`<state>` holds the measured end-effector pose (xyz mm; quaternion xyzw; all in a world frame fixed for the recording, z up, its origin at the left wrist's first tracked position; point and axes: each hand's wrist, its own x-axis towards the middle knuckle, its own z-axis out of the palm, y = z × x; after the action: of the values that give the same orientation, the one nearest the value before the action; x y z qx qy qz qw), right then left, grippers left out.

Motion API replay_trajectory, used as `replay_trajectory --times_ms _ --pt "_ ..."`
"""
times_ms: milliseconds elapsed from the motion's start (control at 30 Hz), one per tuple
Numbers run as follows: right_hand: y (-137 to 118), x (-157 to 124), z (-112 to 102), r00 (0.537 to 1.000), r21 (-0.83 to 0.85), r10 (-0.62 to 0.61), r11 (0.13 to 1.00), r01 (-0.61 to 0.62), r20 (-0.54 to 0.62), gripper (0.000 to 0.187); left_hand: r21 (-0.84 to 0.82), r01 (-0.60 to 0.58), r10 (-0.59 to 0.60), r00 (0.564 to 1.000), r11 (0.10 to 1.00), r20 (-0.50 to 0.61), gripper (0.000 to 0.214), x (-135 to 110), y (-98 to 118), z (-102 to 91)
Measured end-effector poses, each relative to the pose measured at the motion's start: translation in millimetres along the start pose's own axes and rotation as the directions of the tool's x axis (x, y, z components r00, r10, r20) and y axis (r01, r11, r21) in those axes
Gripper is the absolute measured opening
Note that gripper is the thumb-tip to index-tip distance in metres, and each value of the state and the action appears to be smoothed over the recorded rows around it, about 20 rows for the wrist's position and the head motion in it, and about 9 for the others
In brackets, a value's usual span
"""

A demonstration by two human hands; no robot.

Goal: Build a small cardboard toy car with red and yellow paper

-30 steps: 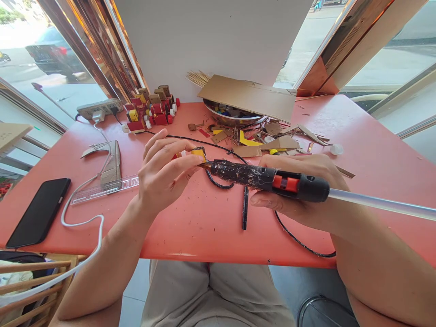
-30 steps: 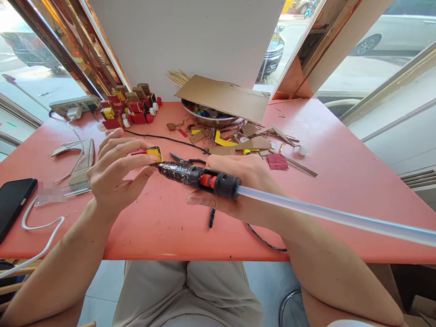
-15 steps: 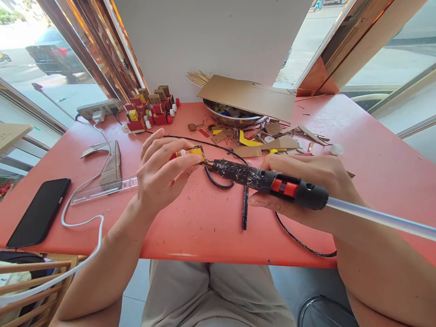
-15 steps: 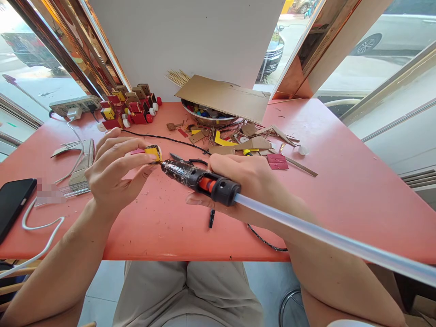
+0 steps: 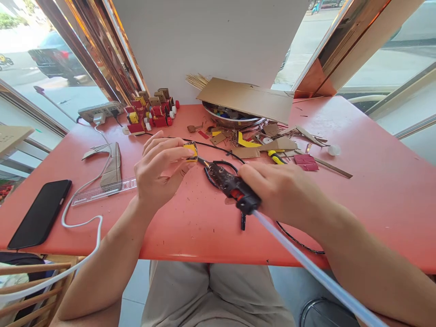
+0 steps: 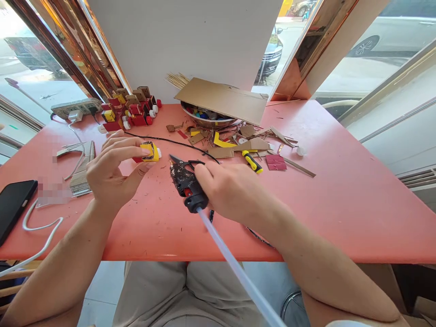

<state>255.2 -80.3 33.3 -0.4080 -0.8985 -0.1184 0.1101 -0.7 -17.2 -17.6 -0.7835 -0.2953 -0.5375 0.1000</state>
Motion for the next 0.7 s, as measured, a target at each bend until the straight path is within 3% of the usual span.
replay_trajectory --times_ms 67,167,233,300,433,500,600,700 --pt "-11 10 7 0.981 0.04 0.038 0.998 -0.047 0.192 0.016 -0.075 0.044 -0.044 0.999 0.996 -0.004 0.01 -1 -1 2.5" --pt "-30 23 19 0.882 0.086 0.023 0.994 -0.072 0.47 0.028 -0.154 0.069 -0.07 0.998 0.986 -0.004 0.011 -3 -3 4.6" --pt "-37 27 25 0.839 0.156 -0.019 0.985 -0.079 0.543 0.033 -0.15 0.085 -0.084 0.996 0.985 0.012 0.012 -4 -3 4.5" --pt "-38 26 27 0.839 0.273 -0.061 0.956 -0.107 0.541 0.034 -0.124 0.107 -0.103 0.994 0.987 0.037 0.012 -4 -2 4.0" --pt "-27 17 23 0.889 0.473 -0.107 0.871 -0.131 0.444 0.038 -0.15 0.087 -0.083 0.996 0.985 0.034 0.01 -3 1 3.5" --pt "-19 14 20 0.93 0.546 -0.079 0.826 -0.14 0.358 0.031 -0.153 0.073 -0.069 0.997 0.985 0.035 0.01 -3 3 3.1" --pt "-10 13 22 0.993 0.673 0.096 0.73 -0.12 0.072 0.017 -0.133 0.09 -0.079 0.993 0.987 0.084 0.011 -3 7 2.2" --pt "-9 14 30 0.936 0.767 0.279 0.641 -0.016 -0.213 0.022 -0.167 0.08 -0.06 0.991 0.983 0.119 0.009 -4 13 3.4"
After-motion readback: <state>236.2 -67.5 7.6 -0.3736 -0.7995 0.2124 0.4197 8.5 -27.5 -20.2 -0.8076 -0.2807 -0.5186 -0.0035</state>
